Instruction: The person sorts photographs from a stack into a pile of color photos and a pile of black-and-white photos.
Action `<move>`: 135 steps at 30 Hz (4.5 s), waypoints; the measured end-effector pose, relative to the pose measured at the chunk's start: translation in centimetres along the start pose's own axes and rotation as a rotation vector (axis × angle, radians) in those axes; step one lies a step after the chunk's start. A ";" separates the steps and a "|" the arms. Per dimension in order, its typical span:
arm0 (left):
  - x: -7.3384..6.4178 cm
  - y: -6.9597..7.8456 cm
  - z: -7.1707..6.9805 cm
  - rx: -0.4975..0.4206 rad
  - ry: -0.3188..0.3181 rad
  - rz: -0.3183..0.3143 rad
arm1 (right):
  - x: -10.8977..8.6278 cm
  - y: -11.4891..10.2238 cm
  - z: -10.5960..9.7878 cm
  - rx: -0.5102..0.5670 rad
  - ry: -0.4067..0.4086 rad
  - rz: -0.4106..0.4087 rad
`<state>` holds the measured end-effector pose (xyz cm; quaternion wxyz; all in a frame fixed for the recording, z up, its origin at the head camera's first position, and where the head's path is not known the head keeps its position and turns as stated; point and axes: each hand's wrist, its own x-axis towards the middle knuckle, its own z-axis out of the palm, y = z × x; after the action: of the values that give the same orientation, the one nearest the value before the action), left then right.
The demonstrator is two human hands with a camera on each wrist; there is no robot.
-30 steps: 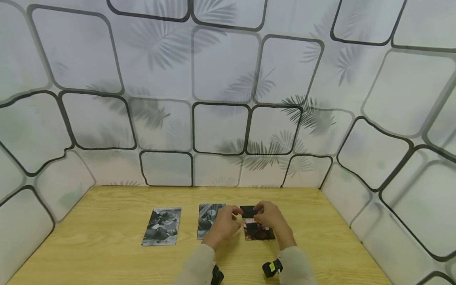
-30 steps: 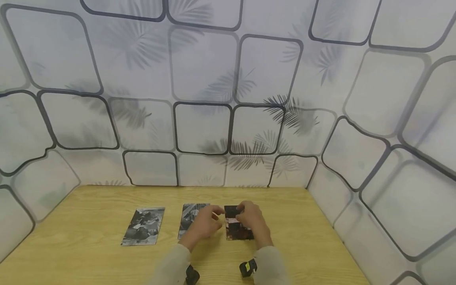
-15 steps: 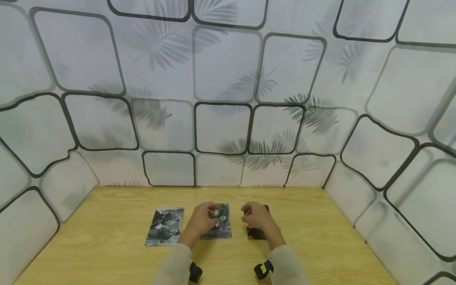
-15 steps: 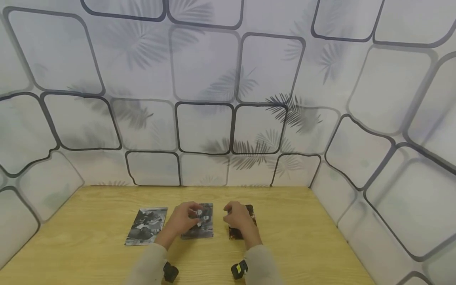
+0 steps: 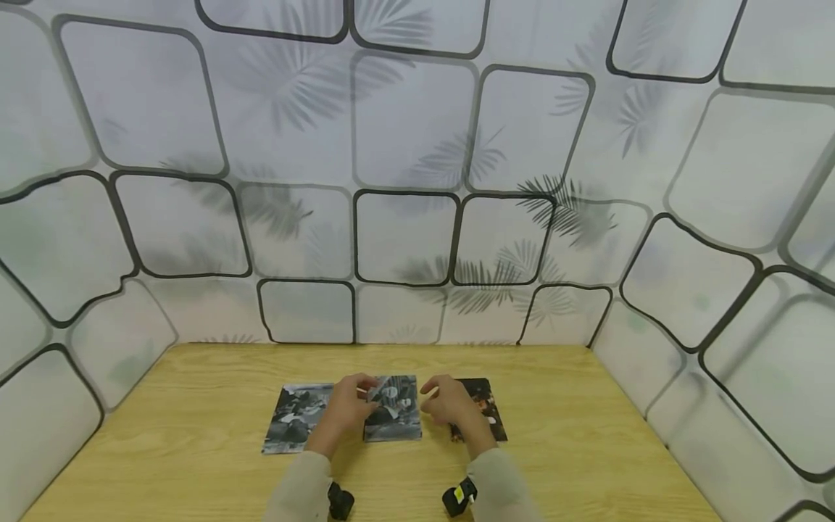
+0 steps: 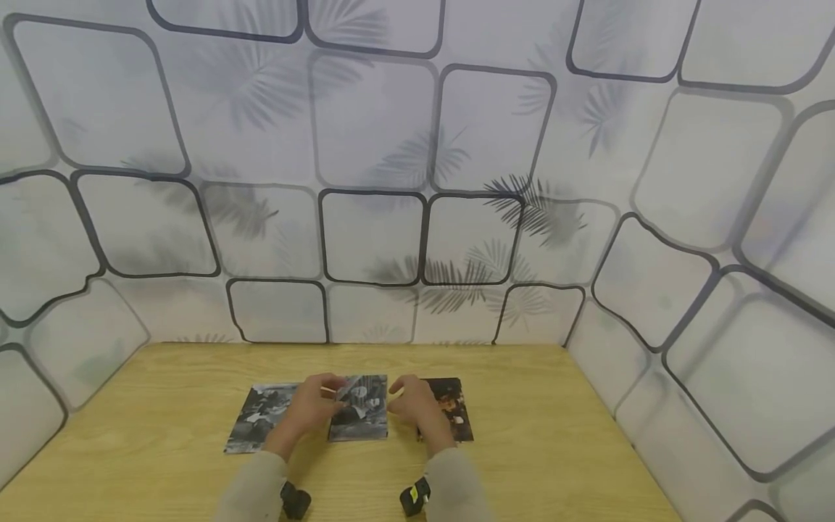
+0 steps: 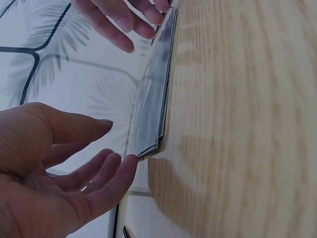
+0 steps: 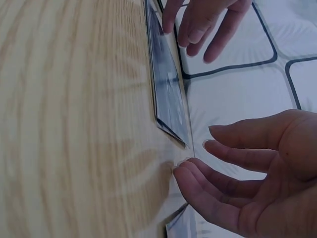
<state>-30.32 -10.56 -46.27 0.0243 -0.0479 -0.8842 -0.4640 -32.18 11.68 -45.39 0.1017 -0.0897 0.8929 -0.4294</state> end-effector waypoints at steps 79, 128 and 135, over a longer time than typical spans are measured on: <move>-3.3 -0.8 -4.3 -0.040 0.037 -0.104 | -0.8 -2.8 3.6 0.079 -0.045 -0.141; -4.5 -6.5 -11.7 0.004 0.104 -0.167 | 2.1 -9.4 12.4 0.042 -0.005 -0.161; -4.4 -7.0 -11.9 0.034 0.116 -0.181 | 2.7 -9.5 13.6 -0.090 0.064 -0.195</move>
<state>-26.67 -24.54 -45.65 0.0344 0.0593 -0.8898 -0.4511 -30.52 -4.98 -46.52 0.0268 -0.1670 0.9011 -0.3993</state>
